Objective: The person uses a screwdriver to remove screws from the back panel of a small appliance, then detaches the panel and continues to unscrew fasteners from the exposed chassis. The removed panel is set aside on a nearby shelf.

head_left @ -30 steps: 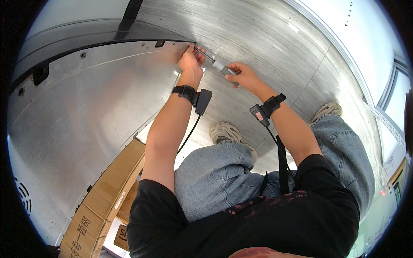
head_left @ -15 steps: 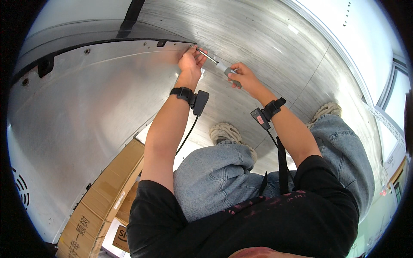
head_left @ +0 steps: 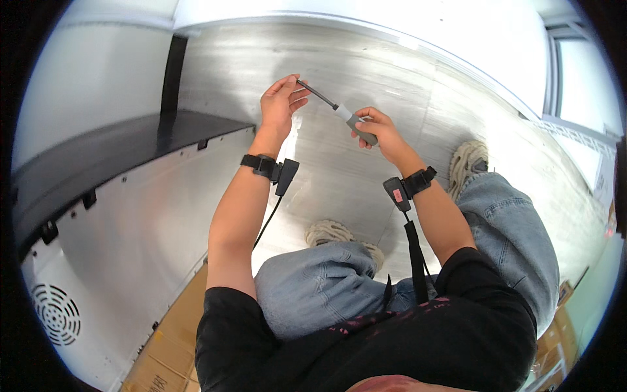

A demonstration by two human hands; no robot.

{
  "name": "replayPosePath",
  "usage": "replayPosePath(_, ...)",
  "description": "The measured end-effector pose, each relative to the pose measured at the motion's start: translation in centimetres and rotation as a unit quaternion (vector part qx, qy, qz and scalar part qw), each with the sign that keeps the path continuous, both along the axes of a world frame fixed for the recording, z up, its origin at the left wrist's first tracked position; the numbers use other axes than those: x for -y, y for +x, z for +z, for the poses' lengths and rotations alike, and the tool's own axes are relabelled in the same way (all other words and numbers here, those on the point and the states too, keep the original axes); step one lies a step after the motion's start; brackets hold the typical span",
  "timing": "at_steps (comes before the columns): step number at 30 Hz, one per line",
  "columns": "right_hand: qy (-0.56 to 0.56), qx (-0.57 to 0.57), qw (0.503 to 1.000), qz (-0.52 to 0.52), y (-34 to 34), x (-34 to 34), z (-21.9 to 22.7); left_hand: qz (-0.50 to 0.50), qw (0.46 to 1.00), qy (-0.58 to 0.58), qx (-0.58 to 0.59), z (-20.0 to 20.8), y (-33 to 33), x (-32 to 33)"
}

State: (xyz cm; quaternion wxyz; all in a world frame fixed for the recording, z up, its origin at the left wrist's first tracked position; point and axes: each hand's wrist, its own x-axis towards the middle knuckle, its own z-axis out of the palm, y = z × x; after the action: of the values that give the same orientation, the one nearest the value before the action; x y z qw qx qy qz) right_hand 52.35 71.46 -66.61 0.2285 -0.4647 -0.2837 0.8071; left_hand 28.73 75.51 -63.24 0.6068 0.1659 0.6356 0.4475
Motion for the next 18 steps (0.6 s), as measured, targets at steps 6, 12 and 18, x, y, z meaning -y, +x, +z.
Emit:
replayPosePath(6,0.002,-0.024,0.991,-0.134,7.3,-0.1,0.6,-0.181,0.983,0.023,0.016,0.5,7.8,-6.5)
replayPosePath(12,-0.023,-0.081,0.967,-0.239,12.8,0.2,-1.2,-0.237,0.97,0.057,-0.007,-1.0,16.1,-11.7)
replayPosePath(18,-0.06,-0.083,0.951,-0.293,15.1,1.4,-4.1,-0.314,0.865,0.182,-0.347,-3.4,21.9,-15.5)
